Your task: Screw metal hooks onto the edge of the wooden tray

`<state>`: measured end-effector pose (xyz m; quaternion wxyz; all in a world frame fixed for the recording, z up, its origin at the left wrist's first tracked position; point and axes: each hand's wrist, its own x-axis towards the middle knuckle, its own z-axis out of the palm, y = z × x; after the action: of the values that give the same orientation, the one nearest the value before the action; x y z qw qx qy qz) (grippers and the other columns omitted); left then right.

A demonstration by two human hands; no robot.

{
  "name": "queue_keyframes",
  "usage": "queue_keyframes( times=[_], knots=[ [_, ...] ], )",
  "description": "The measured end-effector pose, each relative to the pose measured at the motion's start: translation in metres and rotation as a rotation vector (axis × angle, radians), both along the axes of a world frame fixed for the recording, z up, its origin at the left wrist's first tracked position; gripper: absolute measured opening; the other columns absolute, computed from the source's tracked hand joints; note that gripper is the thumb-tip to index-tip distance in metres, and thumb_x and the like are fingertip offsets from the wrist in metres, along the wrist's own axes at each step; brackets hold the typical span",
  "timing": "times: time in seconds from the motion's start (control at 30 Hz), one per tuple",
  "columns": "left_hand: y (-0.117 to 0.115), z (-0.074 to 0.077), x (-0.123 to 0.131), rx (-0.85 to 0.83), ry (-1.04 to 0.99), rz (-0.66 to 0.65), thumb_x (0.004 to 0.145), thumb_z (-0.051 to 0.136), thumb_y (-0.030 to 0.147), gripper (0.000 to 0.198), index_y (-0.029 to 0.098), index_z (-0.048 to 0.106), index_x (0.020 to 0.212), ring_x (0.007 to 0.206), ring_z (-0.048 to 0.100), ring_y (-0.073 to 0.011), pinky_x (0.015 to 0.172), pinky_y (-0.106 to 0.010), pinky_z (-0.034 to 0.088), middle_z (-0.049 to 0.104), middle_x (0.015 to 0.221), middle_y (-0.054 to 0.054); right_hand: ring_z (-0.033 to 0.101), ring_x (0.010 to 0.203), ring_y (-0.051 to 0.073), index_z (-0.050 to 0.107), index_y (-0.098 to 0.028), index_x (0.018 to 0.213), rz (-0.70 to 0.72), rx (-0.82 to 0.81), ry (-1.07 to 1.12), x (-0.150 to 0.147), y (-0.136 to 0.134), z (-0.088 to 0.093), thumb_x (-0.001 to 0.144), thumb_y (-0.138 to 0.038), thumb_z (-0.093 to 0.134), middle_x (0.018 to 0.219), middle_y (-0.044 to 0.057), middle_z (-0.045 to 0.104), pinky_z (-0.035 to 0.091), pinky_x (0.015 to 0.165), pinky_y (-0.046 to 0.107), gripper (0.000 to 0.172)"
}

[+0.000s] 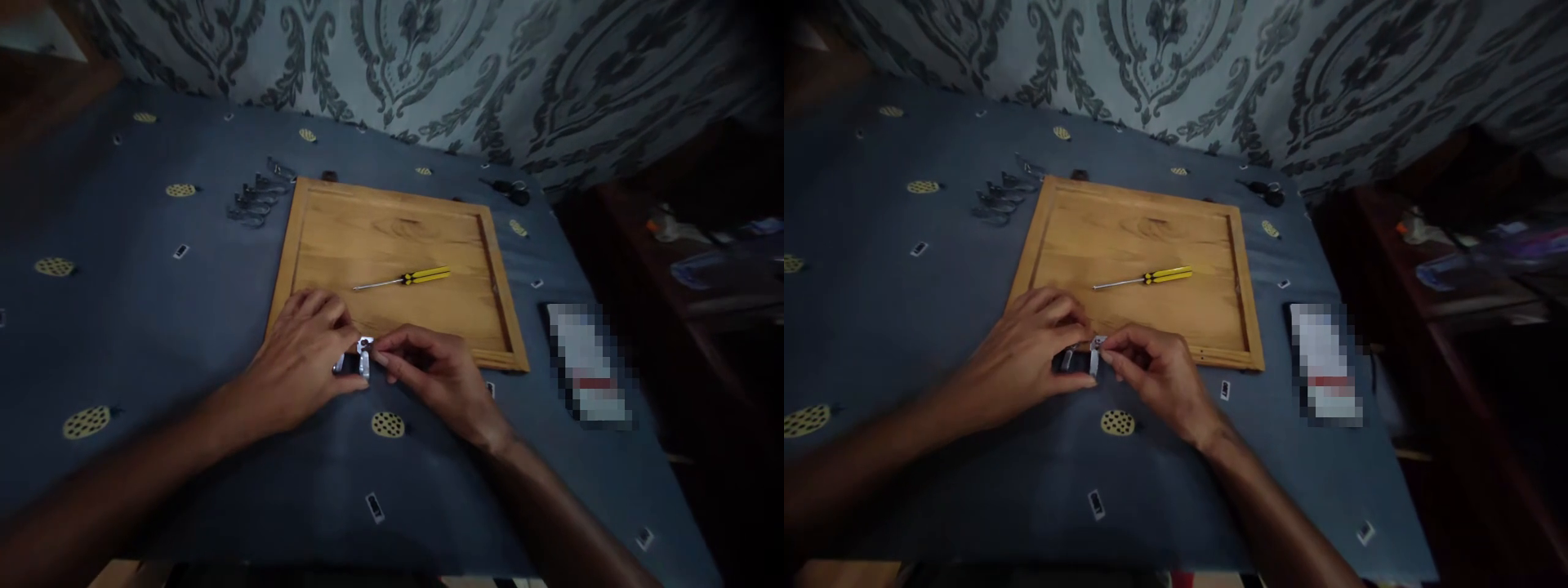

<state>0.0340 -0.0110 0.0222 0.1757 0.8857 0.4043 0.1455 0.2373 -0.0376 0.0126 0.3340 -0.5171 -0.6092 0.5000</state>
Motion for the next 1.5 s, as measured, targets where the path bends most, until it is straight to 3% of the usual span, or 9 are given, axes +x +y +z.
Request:
queue_keyframes(
  times=[0.23, 0.57, 0.9, 1.23, 1.5],
  knots=[
    [0.000, -0.001, 0.000, 0.004, -0.025, -0.005, 0.078, 0.081, 0.041, 0.029, 0.019, 0.069, 0.092, 0.106, 0.051, -0.0266, 0.095, -0.045, 0.043, 0.061, 0.103, -0.005, 0.056, 0.054, 0.010, 0.071, -0.021, 0.084, 0.069, -0.084, -0.029, 0.000, 0.009, 0.005, 0.084, -0.030, 0.071, 0.068, -0.001, 0.066, 0.048, 0.054, 0.024, 0.009],
    [0.000, 0.000, 0.001, -0.013, -0.032, -0.009, 0.074, 0.084, 0.040, 0.033, 0.016, 0.068, 0.090, 0.107, 0.051, -0.0279, 0.096, -0.047, 0.043, 0.061, 0.101, -0.007, 0.055, 0.052, 0.008, 0.072, -0.022, 0.082, 0.040, -0.160, 0.002, -0.004, 0.012, 0.009, 0.082, -0.026, 0.074, 0.068, -0.002, 0.066, 0.051, 0.052, 0.022, 0.004],
    [0.001, 0.000, 0.002, -0.006, -0.010, -0.005, 0.073, 0.086, 0.039, 0.032, 0.017, 0.070, 0.089, 0.104, 0.051, -0.0282, 0.093, -0.047, 0.043, 0.061, 0.100, -0.006, 0.056, 0.056, 0.009, 0.069, -0.018, 0.082, 0.026, -0.193, 0.006, -0.006, 0.009, 0.009, 0.079, -0.029, 0.075, 0.069, -0.001, 0.065, 0.048, 0.055, 0.023, 0.013],
    [-0.001, -0.001, -0.002, 0.032, -0.028, -0.019, 0.078, 0.081, 0.040, 0.028, 0.019, 0.071, 0.093, 0.103, 0.053, -0.0275, 0.091, -0.045, 0.044, 0.062, 0.100, -0.006, 0.053, 0.056, 0.008, 0.068, -0.017, 0.082, -0.018, -0.088, 0.042, -0.007, 0.001, -0.003, 0.081, -0.023, 0.067, 0.069, -0.001, 0.064, 0.044, 0.054, 0.022, 0.007],
    [0.000, -0.002, -0.001, 0.042, -0.013, -0.016, 0.075, 0.083, 0.039, 0.033, 0.021, 0.071, 0.100, 0.105, 0.055, -0.0276, 0.090, -0.045, 0.047, 0.064, 0.108, -0.005, 0.052, 0.054, 0.008, 0.067, -0.017, 0.077, 0.018, 0.042, -0.074, -0.010, 0.007, 0.004, 0.082, -0.014, 0.062, 0.060, -0.005, 0.059, 0.041, 0.054, 0.021, 0.007]
  ],
)
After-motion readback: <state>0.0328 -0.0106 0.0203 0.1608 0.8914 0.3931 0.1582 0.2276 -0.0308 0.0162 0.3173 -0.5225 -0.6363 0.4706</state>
